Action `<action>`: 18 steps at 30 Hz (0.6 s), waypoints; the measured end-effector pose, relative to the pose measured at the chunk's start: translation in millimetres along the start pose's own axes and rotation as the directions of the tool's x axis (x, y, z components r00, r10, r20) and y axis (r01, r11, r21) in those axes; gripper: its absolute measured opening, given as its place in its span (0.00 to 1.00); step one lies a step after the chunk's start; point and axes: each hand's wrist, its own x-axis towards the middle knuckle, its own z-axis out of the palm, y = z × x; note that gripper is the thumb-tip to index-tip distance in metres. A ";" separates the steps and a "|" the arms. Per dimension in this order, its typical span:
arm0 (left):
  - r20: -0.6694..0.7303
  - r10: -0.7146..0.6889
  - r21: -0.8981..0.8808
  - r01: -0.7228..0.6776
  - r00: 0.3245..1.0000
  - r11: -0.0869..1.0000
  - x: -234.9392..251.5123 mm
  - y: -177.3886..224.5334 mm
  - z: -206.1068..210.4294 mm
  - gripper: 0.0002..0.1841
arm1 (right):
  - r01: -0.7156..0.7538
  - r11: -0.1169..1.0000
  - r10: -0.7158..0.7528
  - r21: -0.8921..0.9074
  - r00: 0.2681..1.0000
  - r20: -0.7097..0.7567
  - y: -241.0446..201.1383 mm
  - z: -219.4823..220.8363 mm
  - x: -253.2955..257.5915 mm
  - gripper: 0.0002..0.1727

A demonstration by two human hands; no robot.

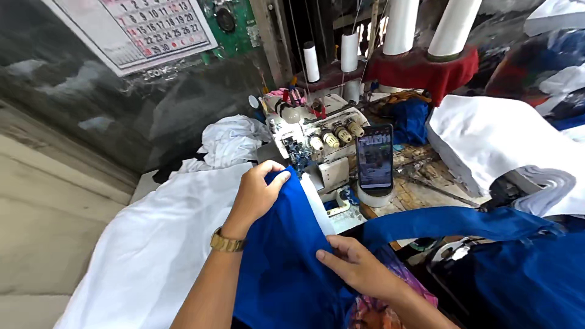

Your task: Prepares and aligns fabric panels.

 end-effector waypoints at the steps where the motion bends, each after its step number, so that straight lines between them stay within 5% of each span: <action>1: -0.002 -0.003 -0.014 0.003 1.000 1.000 -2.2 4.3 -6.3 0.06 | 0.015 0.999 -0.017 -0.042 0.998 -0.057 -0.1 0.4 0.2 0.14; 4: -0.021 -0.004 0.003 0.004 1.000 1.000 -8.8 11.2 -13.2 0.07 | 0.053 0.931 -0.194 -0.361 0.910 -0.366 15.1 3.1 9.6 0.14; 6: -0.014 0.025 0.027 -0.025 1.000 0.999 -9.4 11.1 -14.6 0.07 | 0.086 0.886 -0.285 -0.456 0.875 -0.390 22.8 -3.7 18.9 0.14; 12: -0.146 0.122 0.012 -0.121 0.982 0.993 -7.6 16.6 4.8 0.06 | 0.101 0.990 -0.115 -0.097 0.983 -0.146 33.6 -16.9 -0.9 0.14; 18: -0.063 0.150 0.168 -0.138 0.987 0.976 4.6 2.8 27.1 0.07 | 0.103 0.991 -0.127 -0.082 0.919 -0.373 68.6 -11.3 -28.2 0.12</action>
